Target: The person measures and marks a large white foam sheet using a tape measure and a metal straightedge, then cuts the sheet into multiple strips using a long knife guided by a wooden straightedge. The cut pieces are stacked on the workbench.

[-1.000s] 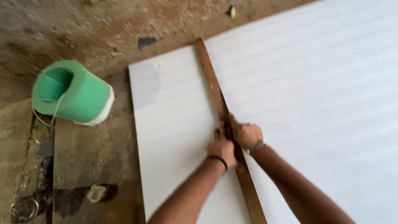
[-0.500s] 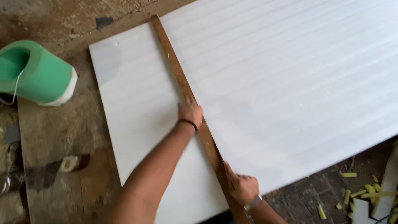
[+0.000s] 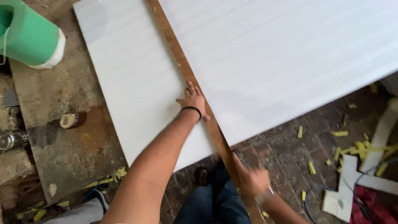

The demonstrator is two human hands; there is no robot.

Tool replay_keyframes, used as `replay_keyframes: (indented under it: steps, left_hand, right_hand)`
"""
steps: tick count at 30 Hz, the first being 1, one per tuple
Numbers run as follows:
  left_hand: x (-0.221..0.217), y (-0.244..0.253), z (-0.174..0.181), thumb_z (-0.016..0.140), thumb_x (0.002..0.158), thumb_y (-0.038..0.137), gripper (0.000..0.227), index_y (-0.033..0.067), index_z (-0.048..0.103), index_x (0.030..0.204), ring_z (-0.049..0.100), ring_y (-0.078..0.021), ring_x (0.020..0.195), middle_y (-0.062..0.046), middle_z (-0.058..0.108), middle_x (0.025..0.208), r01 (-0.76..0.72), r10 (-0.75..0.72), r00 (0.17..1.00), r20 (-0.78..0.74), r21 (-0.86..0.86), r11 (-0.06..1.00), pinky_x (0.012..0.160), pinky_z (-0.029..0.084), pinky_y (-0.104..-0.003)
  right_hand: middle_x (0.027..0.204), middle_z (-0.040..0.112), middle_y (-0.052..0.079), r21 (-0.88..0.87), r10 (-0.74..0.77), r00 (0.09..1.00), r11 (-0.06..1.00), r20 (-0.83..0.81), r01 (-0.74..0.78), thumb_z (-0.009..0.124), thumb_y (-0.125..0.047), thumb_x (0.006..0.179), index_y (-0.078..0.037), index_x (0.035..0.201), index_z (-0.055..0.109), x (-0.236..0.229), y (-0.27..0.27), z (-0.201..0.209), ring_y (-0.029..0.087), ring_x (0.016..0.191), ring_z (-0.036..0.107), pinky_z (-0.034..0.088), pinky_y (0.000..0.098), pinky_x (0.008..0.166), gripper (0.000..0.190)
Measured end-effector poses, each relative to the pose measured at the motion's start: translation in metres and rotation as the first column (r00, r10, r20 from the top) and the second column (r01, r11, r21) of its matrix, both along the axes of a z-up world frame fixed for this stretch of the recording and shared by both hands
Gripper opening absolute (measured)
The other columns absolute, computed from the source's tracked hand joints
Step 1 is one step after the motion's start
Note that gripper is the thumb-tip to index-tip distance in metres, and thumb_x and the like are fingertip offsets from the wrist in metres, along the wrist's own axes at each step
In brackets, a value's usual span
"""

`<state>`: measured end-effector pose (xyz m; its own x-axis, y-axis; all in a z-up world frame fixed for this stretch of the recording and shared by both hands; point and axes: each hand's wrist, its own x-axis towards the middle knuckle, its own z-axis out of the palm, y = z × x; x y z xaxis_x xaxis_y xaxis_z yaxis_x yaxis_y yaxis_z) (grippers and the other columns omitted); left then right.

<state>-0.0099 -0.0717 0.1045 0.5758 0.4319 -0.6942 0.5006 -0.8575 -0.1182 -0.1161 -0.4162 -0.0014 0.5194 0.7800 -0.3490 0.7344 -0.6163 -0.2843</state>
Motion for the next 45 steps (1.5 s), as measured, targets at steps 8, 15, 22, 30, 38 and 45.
replay_keyframes:
  steps: [8,15,22,30,38,45]
  left_hand:
    - [-0.037,-0.016,-0.024,0.086,0.079,0.049,0.100,0.0096,0.033,0.153,0.030,-0.0284,0.151,-0.010,0.022,0.168,0.042,-0.077,0.926,0.369,0.102,0.994,0.116,0.040,-0.057]
    - [-0.230,-0.110,-0.095,0.060,0.100,0.042,0.033,0.0150,0.079,0.095,0.072,-0.0118,0.073,-0.003,0.078,0.081,-0.322,0.695,0.546,0.468,-0.648,0.690,0.072,0.059,-0.029]
    - [-0.311,-0.107,-0.133,0.072,0.091,0.040,0.046,0.0151,0.056,0.127,0.070,-0.0204,0.103,-0.008,0.070,0.119,-0.128,0.865,-0.249,-0.435,-0.871,-0.474,0.087,0.060,-0.036]
    - [-0.261,-0.073,-0.080,0.074,0.096,0.044,0.072,-0.0080,0.053,0.141,0.064,-0.0288,0.104,-0.019,0.060,0.118,0.049,0.827,-0.486,-0.284,-0.953,-0.299,0.084,0.061,-0.040]
    - [-0.233,-0.062,0.038,0.072,0.091,0.017,0.065,-0.0013,0.041,0.145,0.053,-0.0331,0.138,-0.018,0.056,0.145,-0.196,0.676,-0.718,0.165,-0.980,0.031,0.118,0.040,-0.048]
    - [-0.259,-0.065,-0.009,0.058,0.093,0.004,0.057,0.0082,0.038,0.146,0.052,-0.0330,0.137,-0.017,0.051,0.147,0.047,0.437,-0.895,-0.090,-0.993,-0.109,0.117,0.043,-0.053]
  right_hand:
    - [0.068,0.077,0.007,-0.120,-0.324,0.940,0.943,-0.104,0.312,0.062,-0.026,0.094,-0.044,0.156,0.045,-0.117,-0.170,0.016,0.015,0.056,0.076,0.063,0.0354,0.058,0.066]
    - [0.095,0.078,0.014,0.122,-0.720,0.660,0.650,-0.214,0.750,0.061,-0.032,0.094,-0.024,0.139,0.063,-0.095,-0.105,0.036,0.031,0.083,0.077,0.060,0.0450,0.073,0.045]
    - [0.104,0.078,0.006,0.117,-0.425,0.390,0.540,-0.817,0.834,0.067,-0.025,0.098,-0.006,0.122,0.072,-0.049,0.023,-0.006,0.020,0.094,0.070,0.055,0.0357,0.086,0.032]
    - [0.092,0.068,0.014,0.135,-0.520,0.247,0.244,-0.817,0.960,0.064,-0.022,0.104,-0.001,0.111,0.072,0.018,-0.024,0.033,0.022,0.077,0.058,0.046,0.0373,0.068,0.024]
    - [0.086,0.064,0.004,0.290,-0.591,0.560,0.494,-0.580,0.820,0.065,-0.027,0.100,-0.002,0.110,0.067,0.127,-0.060,-0.006,0.016,0.075,0.056,0.045,0.0359,0.068,0.027]
    - [0.077,0.061,0.005,0.175,-0.520,0.335,0.332,-0.786,0.927,0.063,-0.026,0.102,-0.001,0.095,0.071,0.146,-0.079,-0.038,0.016,0.069,0.049,0.041,0.0348,0.065,0.027]
